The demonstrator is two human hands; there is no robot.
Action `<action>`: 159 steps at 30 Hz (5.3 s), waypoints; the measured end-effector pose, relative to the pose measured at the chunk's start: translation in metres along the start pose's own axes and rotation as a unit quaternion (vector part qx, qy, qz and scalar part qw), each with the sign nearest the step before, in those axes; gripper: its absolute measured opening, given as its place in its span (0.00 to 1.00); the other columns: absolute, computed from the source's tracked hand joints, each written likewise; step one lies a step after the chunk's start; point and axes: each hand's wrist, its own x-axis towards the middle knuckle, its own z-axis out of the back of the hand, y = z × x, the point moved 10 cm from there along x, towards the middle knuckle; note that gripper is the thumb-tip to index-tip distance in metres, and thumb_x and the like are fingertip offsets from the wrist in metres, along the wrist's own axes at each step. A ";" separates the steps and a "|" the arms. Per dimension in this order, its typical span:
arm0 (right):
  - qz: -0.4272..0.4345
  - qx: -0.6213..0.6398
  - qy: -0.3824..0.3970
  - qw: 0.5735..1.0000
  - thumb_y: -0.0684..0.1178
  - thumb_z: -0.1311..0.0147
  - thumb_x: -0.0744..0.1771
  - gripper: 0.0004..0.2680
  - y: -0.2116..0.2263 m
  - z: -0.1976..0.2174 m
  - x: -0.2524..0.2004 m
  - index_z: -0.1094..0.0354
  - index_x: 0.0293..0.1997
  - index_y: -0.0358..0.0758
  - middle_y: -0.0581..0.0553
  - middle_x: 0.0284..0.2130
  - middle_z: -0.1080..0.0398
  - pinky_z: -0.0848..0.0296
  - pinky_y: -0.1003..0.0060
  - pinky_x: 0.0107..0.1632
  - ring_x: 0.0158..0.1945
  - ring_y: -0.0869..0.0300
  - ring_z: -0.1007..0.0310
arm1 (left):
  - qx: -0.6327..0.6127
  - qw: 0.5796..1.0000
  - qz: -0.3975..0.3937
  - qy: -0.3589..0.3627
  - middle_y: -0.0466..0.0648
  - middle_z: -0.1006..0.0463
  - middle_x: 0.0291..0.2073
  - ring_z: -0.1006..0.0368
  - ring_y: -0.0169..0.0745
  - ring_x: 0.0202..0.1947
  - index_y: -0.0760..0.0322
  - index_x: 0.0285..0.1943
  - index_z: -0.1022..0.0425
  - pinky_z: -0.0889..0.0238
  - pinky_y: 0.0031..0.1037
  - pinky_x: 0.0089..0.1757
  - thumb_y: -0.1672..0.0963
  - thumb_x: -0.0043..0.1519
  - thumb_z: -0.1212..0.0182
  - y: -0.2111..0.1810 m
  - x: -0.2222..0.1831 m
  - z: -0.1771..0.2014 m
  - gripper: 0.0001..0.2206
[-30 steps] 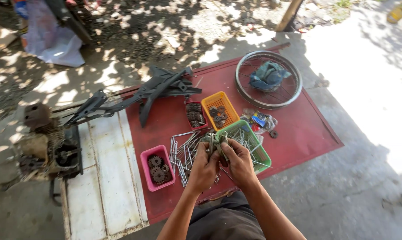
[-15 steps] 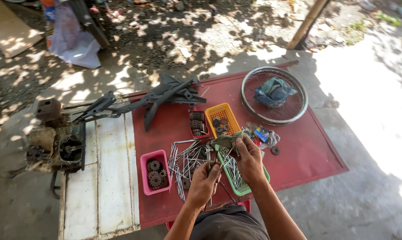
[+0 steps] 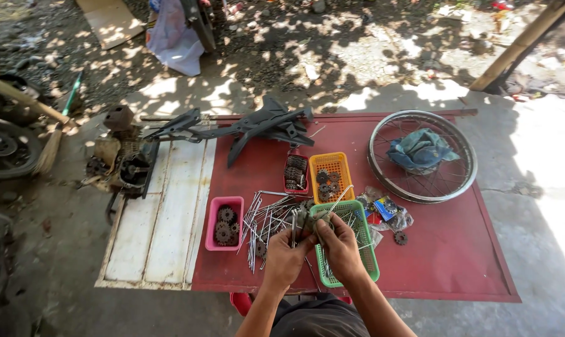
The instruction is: Sorting and inspecting individual motorcycle wheel spokes on a workbench.
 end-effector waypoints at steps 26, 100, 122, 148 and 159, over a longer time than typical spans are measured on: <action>0.072 -0.116 -0.102 0.985 0.45 0.47 0.67 0.12 0.018 -0.090 0.019 0.29 0.56 0.32 0.40 0.39 0.23 0.31 0.67 0.37 0.34 0.61 0.30 | -0.130 0.986 0.030 0.102 0.56 0.17 0.30 0.25 0.40 0.30 0.72 0.33 0.20 0.29 0.28 0.38 0.67 0.54 0.29 -0.015 0.040 0.080 0.05; -0.021 -0.285 -0.237 0.929 0.44 0.47 0.67 0.09 -0.029 -0.037 -0.015 0.21 0.43 0.30 0.40 0.31 0.20 0.29 0.67 0.39 0.31 0.59 0.28 | 0.038 0.973 0.041 0.224 0.49 0.14 0.35 0.23 0.32 0.31 0.69 0.46 0.17 0.27 0.21 0.37 0.64 0.59 0.33 0.029 0.027 0.054 0.08; -0.109 -0.329 -0.021 0.938 0.48 0.49 0.68 0.08 -0.014 -0.009 0.040 0.22 0.41 0.37 0.43 0.35 0.17 0.25 0.61 0.41 0.35 0.58 0.25 | -0.059 0.997 0.038 0.015 0.58 0.12 0.30 0.19 0.42 0.28 0.78 0.40 0.16 0.23 0.27 0.37 0.67 0.54 0.29 0.089 0.058 0.036 0.07; -0.025 -0.273 -0.167 0.947 0.43 0.46 0.66 0.08 -0.058 -0.041 0.026 0.19 0.42 0.33 0.43 0.31 0.18 0.29 0.66 0.41 0.32 0.60 0.27 | 0.003 0.980 0.074 0.184 0.53 0.13 0.36 0.22 0.37 0.32 0.74 0.47 0.16 0.27 0.21 0.36 0.67 0.57 0.32 0.033 0.058 0.072 0.10; 0.114 -0.100 -0.283 0.947 0.45 0.46 0.68 0.09 -0.022 0.027 0.003 0.23 0.45 0.29 0.39 0.30 0.28 0.35 0.65 0.34 0.31 0.59 0.37 | 0.057 0.948 0.110 0.293 0.52 0.18 0.30 0.30 0.35 0.28 0.70 0.36 0.17 0.36 0.22 0.35 0.64 0.60 0.32 0.078 0.048 0.050 0.01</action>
